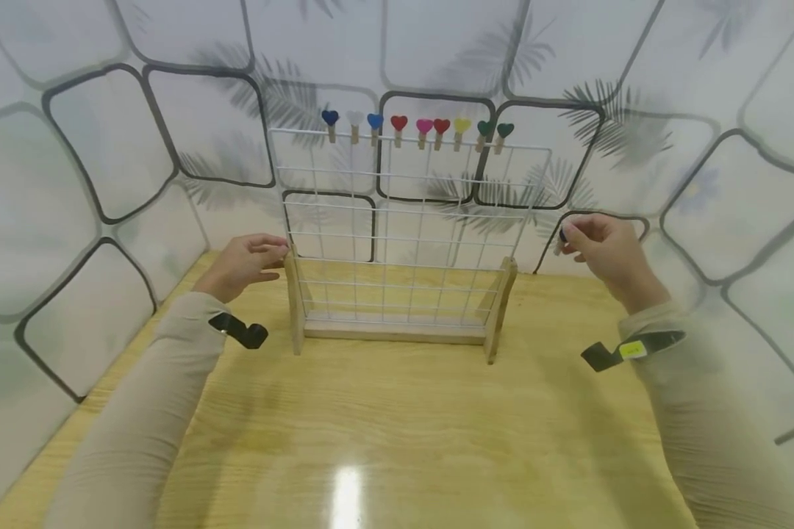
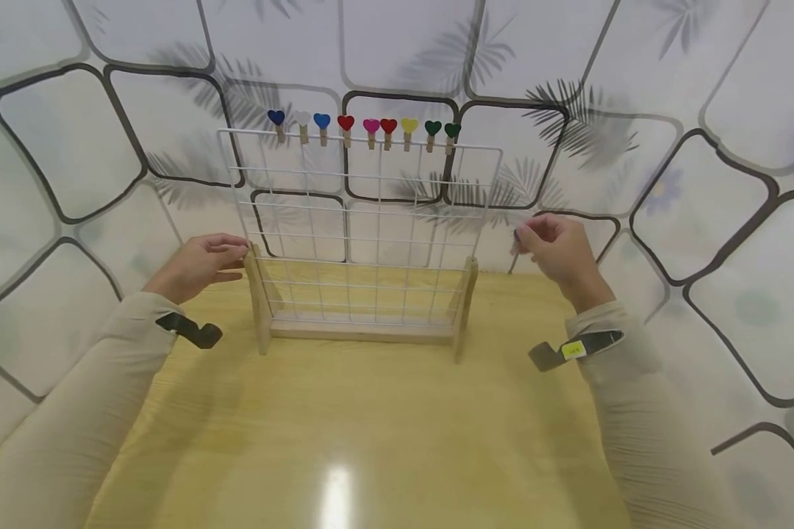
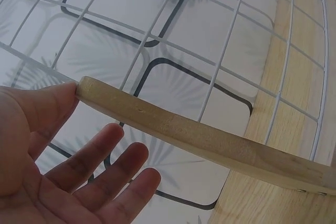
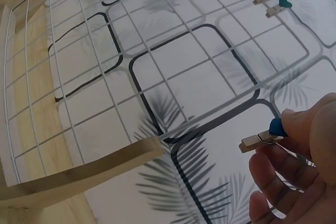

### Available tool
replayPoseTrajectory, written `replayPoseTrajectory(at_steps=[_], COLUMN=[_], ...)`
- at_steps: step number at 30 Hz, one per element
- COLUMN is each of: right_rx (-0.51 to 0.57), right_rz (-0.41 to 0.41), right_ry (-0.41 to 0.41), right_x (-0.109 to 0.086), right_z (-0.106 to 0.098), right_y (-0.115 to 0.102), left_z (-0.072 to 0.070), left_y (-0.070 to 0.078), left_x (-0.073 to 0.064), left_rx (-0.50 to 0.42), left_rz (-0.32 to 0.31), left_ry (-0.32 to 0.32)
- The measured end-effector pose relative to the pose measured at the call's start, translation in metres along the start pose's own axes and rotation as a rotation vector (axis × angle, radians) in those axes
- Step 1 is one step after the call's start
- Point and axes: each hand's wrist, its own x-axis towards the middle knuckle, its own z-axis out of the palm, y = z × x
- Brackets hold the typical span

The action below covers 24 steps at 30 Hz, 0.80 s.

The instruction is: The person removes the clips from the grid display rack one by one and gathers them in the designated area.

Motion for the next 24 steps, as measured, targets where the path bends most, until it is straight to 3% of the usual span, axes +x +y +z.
replayPoseTrajectory(at_steps=[7, 17, 24], right_rx=[0.027, -0.062, -0.005], right_rz=[0.064, 0.155, 0.218], right_ry=[-0.040, -0.158, -0.195], right_x=[-0.015, -0.033, -0.044], right_z=[-0.003, 0.009, 0.021], right_y=[0.042, 0.091, 0.118], left_z=[0.004, 0.004, 0.005], left_y=[-0.004, -0.003, -0.004], left_x=[-0.002, -0.002, -0.003], left_rx=[-0.001, -0.010, -0.008], left_rz=[-0.002, 0.013, 0.011], left_ry=[-0.006, 0.017, 0.033])
